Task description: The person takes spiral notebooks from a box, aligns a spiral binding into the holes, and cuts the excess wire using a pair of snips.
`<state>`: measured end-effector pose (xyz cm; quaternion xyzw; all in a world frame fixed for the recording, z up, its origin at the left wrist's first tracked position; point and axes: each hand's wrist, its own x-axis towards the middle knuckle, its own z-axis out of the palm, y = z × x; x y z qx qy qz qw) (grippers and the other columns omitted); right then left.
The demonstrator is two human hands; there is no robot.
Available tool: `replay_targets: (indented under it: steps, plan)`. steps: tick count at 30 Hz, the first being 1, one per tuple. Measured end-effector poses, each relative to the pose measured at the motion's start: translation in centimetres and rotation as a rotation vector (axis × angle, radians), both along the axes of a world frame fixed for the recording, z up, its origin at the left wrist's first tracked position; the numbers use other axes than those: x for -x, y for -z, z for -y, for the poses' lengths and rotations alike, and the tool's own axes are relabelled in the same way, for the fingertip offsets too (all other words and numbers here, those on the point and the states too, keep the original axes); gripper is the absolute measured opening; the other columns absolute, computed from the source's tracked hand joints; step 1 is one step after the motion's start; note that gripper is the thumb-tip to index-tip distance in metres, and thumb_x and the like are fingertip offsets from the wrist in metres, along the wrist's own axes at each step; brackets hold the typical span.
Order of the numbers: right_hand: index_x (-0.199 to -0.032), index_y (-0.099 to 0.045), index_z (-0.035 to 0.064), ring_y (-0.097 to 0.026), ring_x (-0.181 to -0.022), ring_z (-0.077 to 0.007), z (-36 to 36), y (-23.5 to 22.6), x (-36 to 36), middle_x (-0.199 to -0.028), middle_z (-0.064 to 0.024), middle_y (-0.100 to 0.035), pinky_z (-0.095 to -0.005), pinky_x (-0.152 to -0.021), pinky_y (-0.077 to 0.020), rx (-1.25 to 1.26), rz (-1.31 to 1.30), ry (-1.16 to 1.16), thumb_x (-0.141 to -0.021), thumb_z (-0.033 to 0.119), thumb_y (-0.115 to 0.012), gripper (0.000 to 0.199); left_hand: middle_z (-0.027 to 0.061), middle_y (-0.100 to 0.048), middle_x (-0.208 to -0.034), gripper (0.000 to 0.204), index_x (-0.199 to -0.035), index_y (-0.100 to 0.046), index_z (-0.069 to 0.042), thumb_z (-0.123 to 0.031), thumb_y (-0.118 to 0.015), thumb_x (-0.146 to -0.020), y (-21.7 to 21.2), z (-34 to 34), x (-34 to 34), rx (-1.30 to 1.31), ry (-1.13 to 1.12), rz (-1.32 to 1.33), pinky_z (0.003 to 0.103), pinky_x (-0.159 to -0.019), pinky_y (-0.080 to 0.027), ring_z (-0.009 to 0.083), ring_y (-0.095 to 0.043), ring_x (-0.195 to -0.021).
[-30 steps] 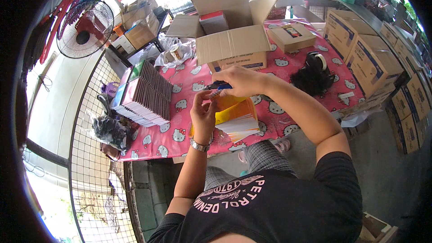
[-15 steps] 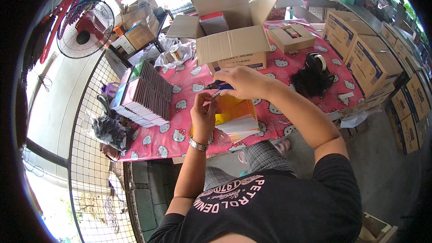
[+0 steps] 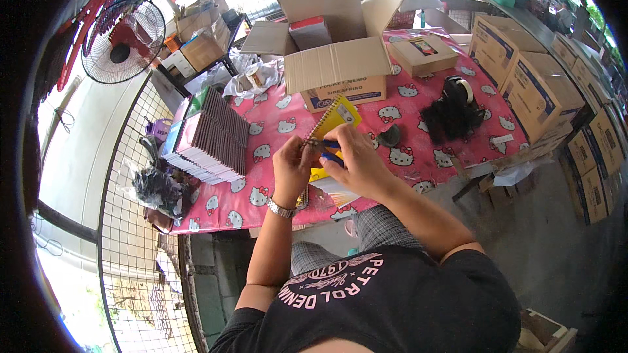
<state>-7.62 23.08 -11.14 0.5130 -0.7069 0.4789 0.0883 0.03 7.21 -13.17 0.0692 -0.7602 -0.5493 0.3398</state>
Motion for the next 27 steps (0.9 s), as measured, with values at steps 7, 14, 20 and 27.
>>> replay_targets:
  steps: [7, 14, 20, 27]
  plan:
    - [-0.112, -0.049, 0.0031, -0.057, -0.102, -0.0373, -0.3, 1.0, 0.5, -0.106, -0.0175, -0.057, -0.0471, -0.088, -0.0419, 0.015, 0.046, -0.021, -0.084, 0.019, -0.069, 0.038, 0.0055, -0.059, -0.072, 0.022, -0.079, -0.049, -0.001, -0.004, -0.068, -0.089, -1.1, -0.2, -0.9, 0.082, -0.108, 0.033, 0.026, -0.047, -0.051, 0.0111, -0.065, -0.063]
    - [-0.107, -0.052, 0.0011, -0.059, -0.099, -0.035, 0.1, 1.6, -0.2, -0.103, -0.0179, -0.059, -0.0436, -0.084, -0.0475, -0.001, 0.227, -0.105, -0.084, 0.015, -0.07, 0.033, 0.0026, -0.057, -0.072, 0.02, -0.082, -0.05, 0.0, -0.004, -0.07, -0.088, 0.8, 0.9, -0.7, -0.214, -0.01, 0.038, 0.026, -0.048, -0.054, 0.0083, -0.063, -0.064]
    - [-0.109, -0.052, 0.0007, -0.06, -0.1, -0.0339, 0.0, 1.6, 0.0, -0.104, -0.0185, -0.059, -0.0414, -0.086, -0.0488, 0.033, 0.273, -0.106, -0.086, 0.017, -0.07, 0.033, 0.002, -0.057, -0.071, 0.026, -0.076, -0.056, 0.002, -0.014, -0.071, -0.09, 1.3, 1.1, -0.2, -0.074, -0.069, 0.055, 0.025, -0.049, -0.054, 0.0077, -0.062, -0.062]
    - [-0.113, -0.057, 0.0044, -0.061, -0.103, -0.0313, 1.0, -4.1, 1.6, -0.106, -0.0114, -0.062, -0.0415, -0.092, -0.0486, 0.121, -0.268, -0.063, -0.08, 0.012, -0.074, 0.038, 0.0042, -0.063, -0.08, 0.016, -0.088, -0.063, 0.006, -0.009, -0.066, -0.092, 1.8, 0.7, -0.7, -0.07, -0.042, 0.078, 0.026, -0.064, -0.057, 0.0102, -0.065, -0.071]
